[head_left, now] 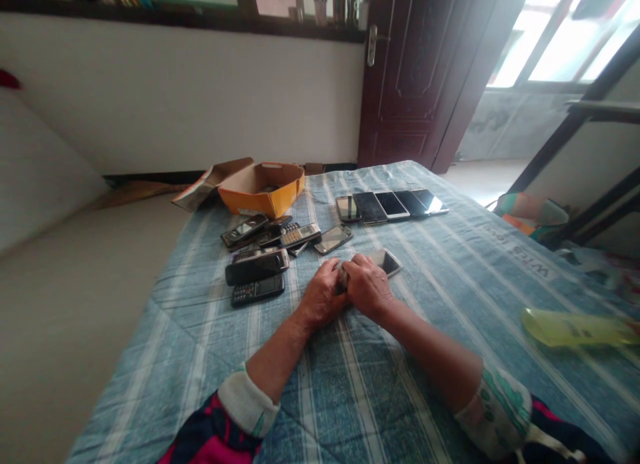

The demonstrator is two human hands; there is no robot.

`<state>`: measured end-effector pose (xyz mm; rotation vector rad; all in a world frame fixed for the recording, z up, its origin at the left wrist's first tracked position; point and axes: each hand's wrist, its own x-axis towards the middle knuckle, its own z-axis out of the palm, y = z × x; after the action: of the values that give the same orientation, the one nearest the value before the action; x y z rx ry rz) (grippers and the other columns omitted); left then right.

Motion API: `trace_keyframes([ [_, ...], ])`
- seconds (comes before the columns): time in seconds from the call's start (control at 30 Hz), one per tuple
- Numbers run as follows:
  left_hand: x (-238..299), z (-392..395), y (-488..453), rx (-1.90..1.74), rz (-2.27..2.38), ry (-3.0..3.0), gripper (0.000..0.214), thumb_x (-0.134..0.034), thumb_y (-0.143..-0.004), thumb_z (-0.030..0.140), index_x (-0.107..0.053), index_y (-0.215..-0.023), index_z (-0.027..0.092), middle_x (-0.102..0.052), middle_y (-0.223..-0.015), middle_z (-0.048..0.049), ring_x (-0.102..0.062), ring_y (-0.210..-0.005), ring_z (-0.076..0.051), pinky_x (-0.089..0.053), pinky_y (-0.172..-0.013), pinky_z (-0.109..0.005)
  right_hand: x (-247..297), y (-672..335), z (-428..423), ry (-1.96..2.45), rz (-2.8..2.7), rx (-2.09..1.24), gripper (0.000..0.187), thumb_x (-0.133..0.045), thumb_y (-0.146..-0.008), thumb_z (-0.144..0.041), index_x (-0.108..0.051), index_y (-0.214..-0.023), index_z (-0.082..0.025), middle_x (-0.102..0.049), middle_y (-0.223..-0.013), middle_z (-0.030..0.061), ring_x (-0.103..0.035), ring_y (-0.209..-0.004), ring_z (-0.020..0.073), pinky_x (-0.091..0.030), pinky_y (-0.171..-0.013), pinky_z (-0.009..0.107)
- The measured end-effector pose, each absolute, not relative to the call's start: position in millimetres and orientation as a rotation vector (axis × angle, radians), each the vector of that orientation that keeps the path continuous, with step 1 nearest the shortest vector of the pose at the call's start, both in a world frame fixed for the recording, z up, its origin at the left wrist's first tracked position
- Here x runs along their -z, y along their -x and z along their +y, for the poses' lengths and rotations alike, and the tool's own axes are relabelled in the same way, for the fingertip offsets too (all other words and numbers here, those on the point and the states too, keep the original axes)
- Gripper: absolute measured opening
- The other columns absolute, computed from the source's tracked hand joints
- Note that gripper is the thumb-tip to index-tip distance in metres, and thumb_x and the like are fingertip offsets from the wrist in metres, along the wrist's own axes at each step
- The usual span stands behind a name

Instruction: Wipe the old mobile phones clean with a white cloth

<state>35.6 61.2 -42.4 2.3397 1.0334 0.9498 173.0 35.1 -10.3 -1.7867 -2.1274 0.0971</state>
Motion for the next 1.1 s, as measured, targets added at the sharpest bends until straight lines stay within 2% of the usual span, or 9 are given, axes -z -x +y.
trace_keyframes([
  [0.17,41.2,60.0,-37.8,-1.015,1.042,-2.343,0.027,-0.057,-0.075,0.015,-0.063,-0.102,0.014,-0.061,-0.114,-0.0138,-0.06,-0.11,-0.025,-0.049,-0.099,-0.039,11.9,-172.5,29.9,1.627,-2.102,-0.221,0.024,-0.046,-0.09,-0.018,-0.067,-0.101,-0.017,-0.063,-0.098,0.0076,-0.054,-0.095,0.0199,-0.039,-0.086,0.029],
  [0.3,40.6,60.2,-37.7,-0.957,1.067,-2.3,0.03,-0.064,-0.069,0.016,-0.064,-0.1,0.014,-0.06,-0.117,-0.0127,-0.059,-0.112,-0.026,-0.049,-0.1,-0.039,15.0,-177.4,33.2,1.587,-2.129,-0.224,0.027,-0.046,-0.086,-0.011,-0.066,-0.104,-0.017,-0.063,-0.101,0.0079,-0.054,-0.096,0.0197,-0.04,-0.085,0.029],
  [0.37,41.6,60.5,-36.7,-0.949,1.073,-2.29,0.031,-0.065,-0.071,0.019,-0.063,-0.102,0.014,-0.059,-0.119,-0.0135,-0.059,-0.113,-0.026,-0.049,-0.1,-0.04,16.9,-175.7,35.4,1.612,-2.147,-0.188,0.027,-0.047,-0.086,-0.01,-0.066,-0.104,-0.017,-0.063,-0.101,0.009,-0.054,-0.094,0.0209,-0.041,-0.083,0.03],
  [0.6,49.6,63.1,-34.3,-0.95,1.133,-2.334,0.039,-0.072,-0.073,0.03,-0.063,-0.107,0.016,-0.058,-0.126,-0.0155,-0.053,-0.122,-0.032,-0.045,-0.105,-0.048,21.2,-184.5,42.7,1.693,-2.216,-0.038,0.021,-0.047,-0.089,-0.013,-0.067,-0.087,-0.018,-0.063,-0.095,0.0102,-0.052,-0.091,0.0229,-0.041,-0.076,0.033],
  [0.83,46.5,62.2,-37.1,-0.924,1.163,-2.349,0.052,-0.076,-0.067,0.024,-0.06,-0.115,0.014,-0.059,-0.125,-0.0161,-0.054,-0.121,-0.032,-0.044,-0.106,-0.05,29.5,-222.7,44.6,1.81,-2.085,0.083,0.024,-0.047,-0.084,-0.005,-0.066,-0.078,-0.019,-0.063,-0.092,0.0086,-0.051,-0.091,0.0215,-0.039,-0.077,0.031],
  [1.03,49.6,63.8,-36.6,-0.894,1.213,-2.322,0.063,-0.07,-0.068,0.02,-0.049,-0.127,0.008,-0.054,-0.132,-0.0213,-0.049,-0.127,-0.033,-0.04,-0.108,-0.052,34.2,-189.1,31.3,1.321,-2.315,-0.134,0.022,-0.047,-0.088,-0.006,-0.066,-0.087,-0.017,-0.064,-0.099,0.0067,-0.051,-0.101,0.0194,-0.041,-0.091,0.028],
  [1.1,48.6,63.7,-36.3,-0.909,1.189,-2.323,0.063,-0.067,-0.068,0.018,-0.049,-0.128,0.01,-0.055,-0.131,-0.0197,-0.05,-0.126,-0.033,-0.041,-0.108,-0.051,32.6,-184.5,35.7,1.283,-2.327,-0.18,0.023,-0.046,-0.089,-0.006,-0.066,-0.091,-0.018,-0.064,-0.102,0.0064,-0.052,-0.103,0.0188,-0.041,-0.091,0.027],
])
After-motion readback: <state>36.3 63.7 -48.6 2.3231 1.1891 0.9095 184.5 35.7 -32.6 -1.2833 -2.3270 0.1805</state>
